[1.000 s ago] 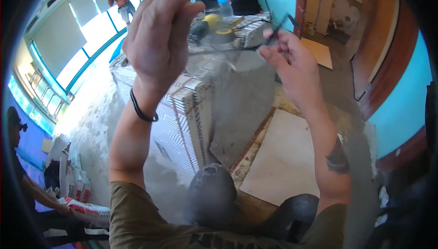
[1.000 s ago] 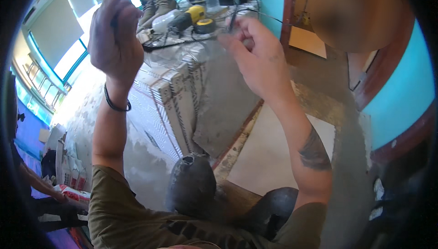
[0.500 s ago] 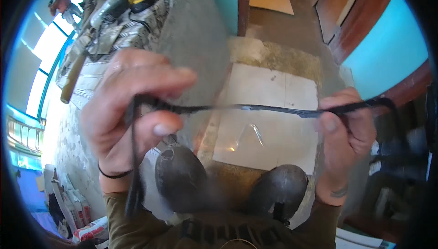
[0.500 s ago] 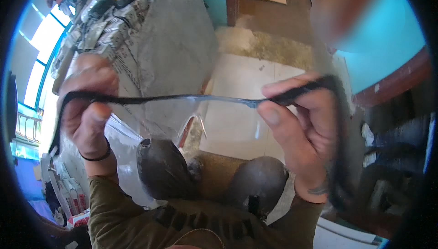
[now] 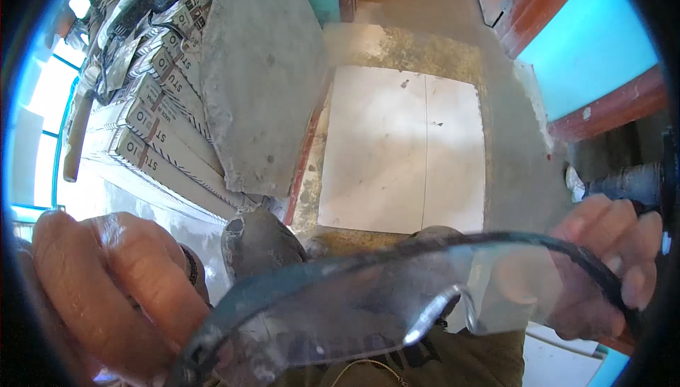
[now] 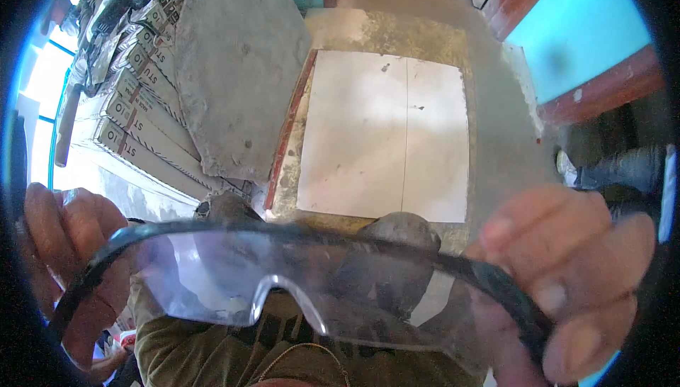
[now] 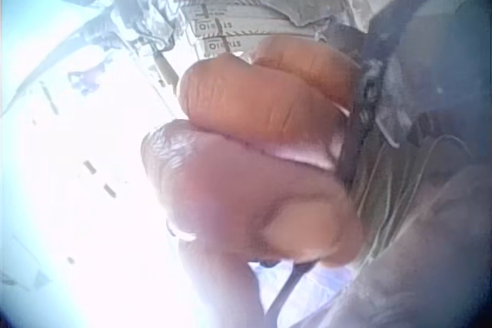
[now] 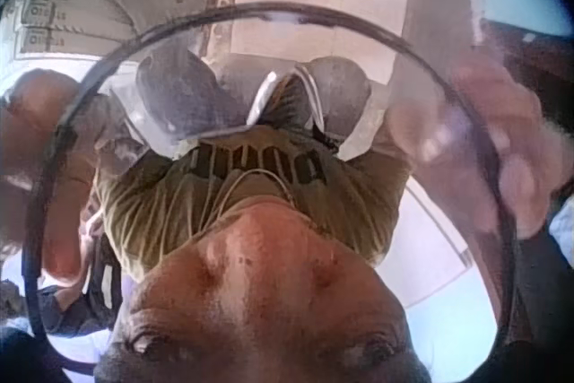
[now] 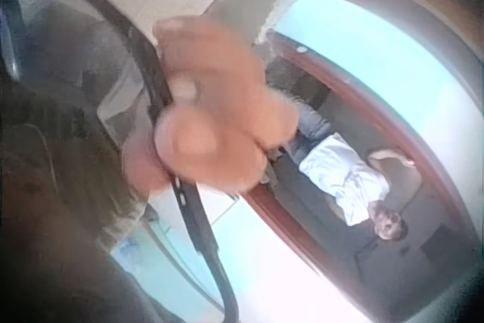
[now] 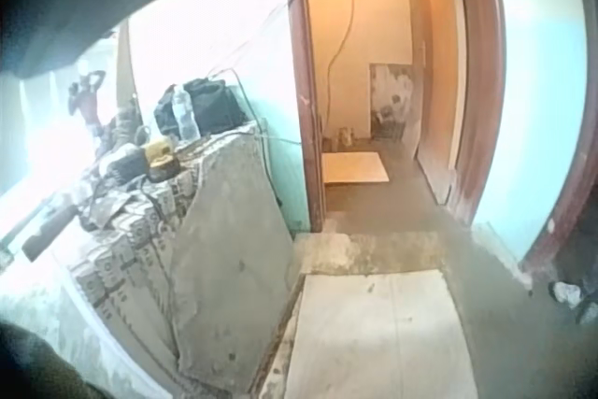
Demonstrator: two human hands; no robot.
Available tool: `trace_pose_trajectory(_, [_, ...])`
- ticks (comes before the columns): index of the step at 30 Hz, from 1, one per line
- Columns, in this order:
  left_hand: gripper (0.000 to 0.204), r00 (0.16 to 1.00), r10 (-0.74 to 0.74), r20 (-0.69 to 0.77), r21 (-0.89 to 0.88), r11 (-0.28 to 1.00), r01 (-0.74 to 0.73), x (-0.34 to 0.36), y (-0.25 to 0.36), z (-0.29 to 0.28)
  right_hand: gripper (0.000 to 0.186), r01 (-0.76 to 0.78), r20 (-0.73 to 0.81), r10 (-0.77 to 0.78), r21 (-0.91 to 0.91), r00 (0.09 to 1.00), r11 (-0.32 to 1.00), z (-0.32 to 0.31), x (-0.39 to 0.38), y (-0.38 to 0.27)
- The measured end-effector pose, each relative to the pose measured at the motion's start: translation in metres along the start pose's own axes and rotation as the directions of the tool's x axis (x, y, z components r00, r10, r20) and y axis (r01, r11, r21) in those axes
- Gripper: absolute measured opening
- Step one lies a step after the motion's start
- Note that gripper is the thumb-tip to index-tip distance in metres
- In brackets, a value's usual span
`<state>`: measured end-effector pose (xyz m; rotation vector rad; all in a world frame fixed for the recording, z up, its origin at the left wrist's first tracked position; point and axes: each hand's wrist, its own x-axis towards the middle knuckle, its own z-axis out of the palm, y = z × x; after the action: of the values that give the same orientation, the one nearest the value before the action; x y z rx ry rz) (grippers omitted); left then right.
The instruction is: The person puts on safety glasses, picks up an angle grinder, and cuts a tile along a line.
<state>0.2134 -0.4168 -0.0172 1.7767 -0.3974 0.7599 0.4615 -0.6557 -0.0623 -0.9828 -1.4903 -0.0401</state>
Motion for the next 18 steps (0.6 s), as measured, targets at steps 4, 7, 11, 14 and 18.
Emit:
trace_pose_trajectory(4, [0.014, 0.996, 0.066, 0.060, -0.029, 0.998, -0.064, -0.002, -0.001, -0.003, 0.035, 0.179, -0.018, -0.180, 0.235, 0.984, 0.955, -0.011, -0.003, -0.006])
trace_pose_trajectory(7, [0.016, 0.991, 0.102, 0.092, -0.031, 0.995, -0.100, -0.008, -0.005, -0.013, 0.025, 0.259, -0.057, -0.253, 0.171, 0.966, 0.951, -0.030, -0.026, -0.010])
trace_pose_trajectory(11, [0.019, 0.975, 0.170, 0.145, -0.031, 0.985, -0.167, -0.015, -0.006, -0.031, 0.015, 0.351, -0.048, -0.354, -0.060, 0.934, 0.934, -0.075, -0.071, -0.047])
trace_pose_trajectory(14, [0.022, 0.959, 0.209, 0.189, -0.037, 0.978, -0.206, -0.014, -0.011, -0.030, 0.022, 0.192, -0.273, -0.287, -0.328, 0.918, 0.925, -0.078, -0.092, -0.065])
trace_pose_trajectory(18, [0.020, 0.958, 0.214, 0.191, -0.058, 0.977, -0.206, 0.001, -0.020, -0.006, 0.023, 0.323, -0.267, -0.403, -0.296, 0.875, 0.899, -0.107, -0.102, -0.068])
